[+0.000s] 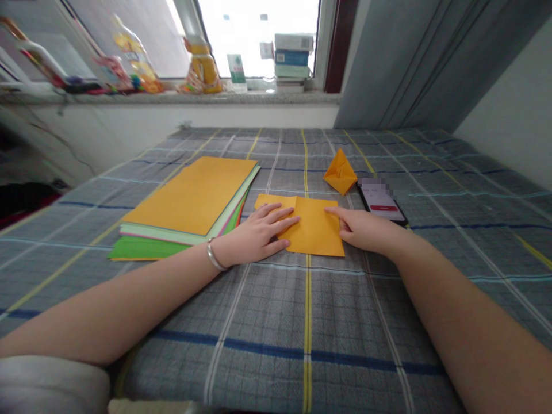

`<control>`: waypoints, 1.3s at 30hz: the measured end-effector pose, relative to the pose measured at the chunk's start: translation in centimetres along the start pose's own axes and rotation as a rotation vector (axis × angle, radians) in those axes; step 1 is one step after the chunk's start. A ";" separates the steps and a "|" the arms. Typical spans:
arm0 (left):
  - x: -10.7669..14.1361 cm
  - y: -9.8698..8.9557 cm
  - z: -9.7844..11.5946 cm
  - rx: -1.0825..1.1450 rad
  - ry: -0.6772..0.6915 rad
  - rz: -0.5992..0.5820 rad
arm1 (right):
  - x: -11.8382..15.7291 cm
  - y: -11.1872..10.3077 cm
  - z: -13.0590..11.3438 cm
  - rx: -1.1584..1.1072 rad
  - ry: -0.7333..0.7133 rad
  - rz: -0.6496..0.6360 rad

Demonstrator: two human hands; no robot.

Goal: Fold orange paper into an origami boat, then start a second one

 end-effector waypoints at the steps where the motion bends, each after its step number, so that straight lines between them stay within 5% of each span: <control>1: 0.0 0.0 0.0 -0.002 -0.013 -0.022 | 0.1 0.0 0.0 0.022 -0.030 -0.010; 9: -0.1 0.0 -0.1 0.029 -0.090 -0.106 | 0.9 -0.8 0.1 0.202 -0.181 0.166; 19: 0.0 0.2 -0.1 -0.005 -0.211 -0.049 | 0.3 -0.1 0.9 0.088 -0.444 0.248; 29: 0.0 0.0 -0.2 0.016 -0.173 -0.078 | 0.0 -0.7 0.5 -0.129 -0.436 0.221; 39: -0.1 -0.1 -0.7 0.081 0.047 -0.160 | 1.0 -1.4 -1.8 -0.397 -0.274 -0.018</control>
Point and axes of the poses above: each hand's wrist, its own x-axis away from the middle knuckle, its own y-axis out of the palm, z = x × y, the point moved 1 cm from there along -x, towards the middle knuckle, and after that the axes turned 4 degrees about -z, right-handed, at the moved point
